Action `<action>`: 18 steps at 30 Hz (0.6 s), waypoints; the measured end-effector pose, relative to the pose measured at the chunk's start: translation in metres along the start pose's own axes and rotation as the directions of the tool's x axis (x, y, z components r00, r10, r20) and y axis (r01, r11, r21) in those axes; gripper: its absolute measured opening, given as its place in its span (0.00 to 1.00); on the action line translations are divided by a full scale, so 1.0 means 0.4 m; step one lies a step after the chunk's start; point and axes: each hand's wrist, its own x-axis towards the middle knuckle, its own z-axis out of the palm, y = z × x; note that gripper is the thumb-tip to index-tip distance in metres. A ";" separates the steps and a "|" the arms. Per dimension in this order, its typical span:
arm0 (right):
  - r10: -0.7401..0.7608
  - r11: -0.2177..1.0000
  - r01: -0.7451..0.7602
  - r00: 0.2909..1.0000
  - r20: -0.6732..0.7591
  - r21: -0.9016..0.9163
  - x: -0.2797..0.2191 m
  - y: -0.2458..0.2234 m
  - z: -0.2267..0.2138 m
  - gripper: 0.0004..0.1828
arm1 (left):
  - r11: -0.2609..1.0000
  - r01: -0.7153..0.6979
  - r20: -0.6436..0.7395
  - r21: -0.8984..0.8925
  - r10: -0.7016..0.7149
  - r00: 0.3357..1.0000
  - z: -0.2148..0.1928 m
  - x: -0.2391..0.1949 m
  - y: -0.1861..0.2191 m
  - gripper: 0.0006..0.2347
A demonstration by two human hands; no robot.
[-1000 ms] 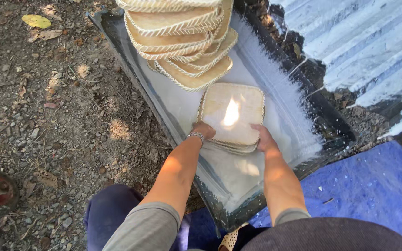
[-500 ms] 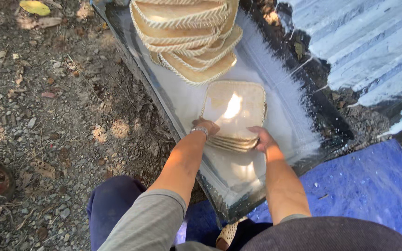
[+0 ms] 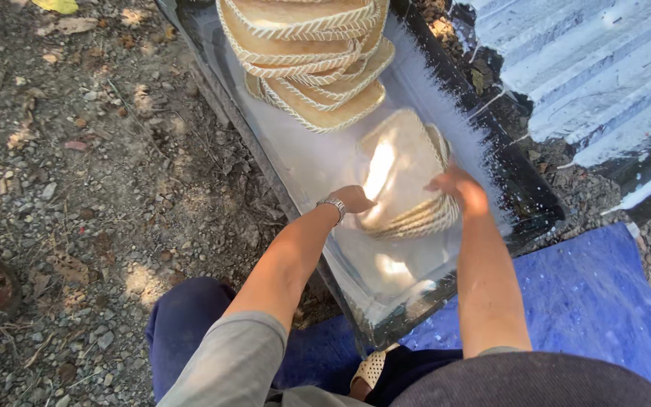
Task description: The person dips woven square baskets one by one into a tray of white liquid coating, turning each basket to ensure full coverage before stacking them.
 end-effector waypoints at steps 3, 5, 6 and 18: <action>0.049 0.750 -0.189 0.971 0.232 0.633 -0.051 0.079 0.087 0.58 | 1.000 -0.028 -0.184 -0.006 0.026 0.983 -0.117 -0.104 0.031 0.31; 0.217 0.834 -0.342 0.925 0.313 0.433 -0.080 0.121 0.166 0.43 | 0.993 -0.118 -0.337 -0.012 0.107 0.935 -0.185 -0.195 0.034 0.31; 0.207 0.804 -0.319 0.941 0.266 0.501 -0.091 0.135 0.198 0.40 | 0.986 -0.166 -0.414 -0.009 0.147 0.898 -0.224 -0.242 0.031 0.32; 0.093 0.016 -0.588 0.806 0.585 0.809 -0.142 -0.048 0.488 0.29 | 0.914 -0.399 -0.680 -0.072 0.248 0.690 -0.331 -0.576 0.000 0.29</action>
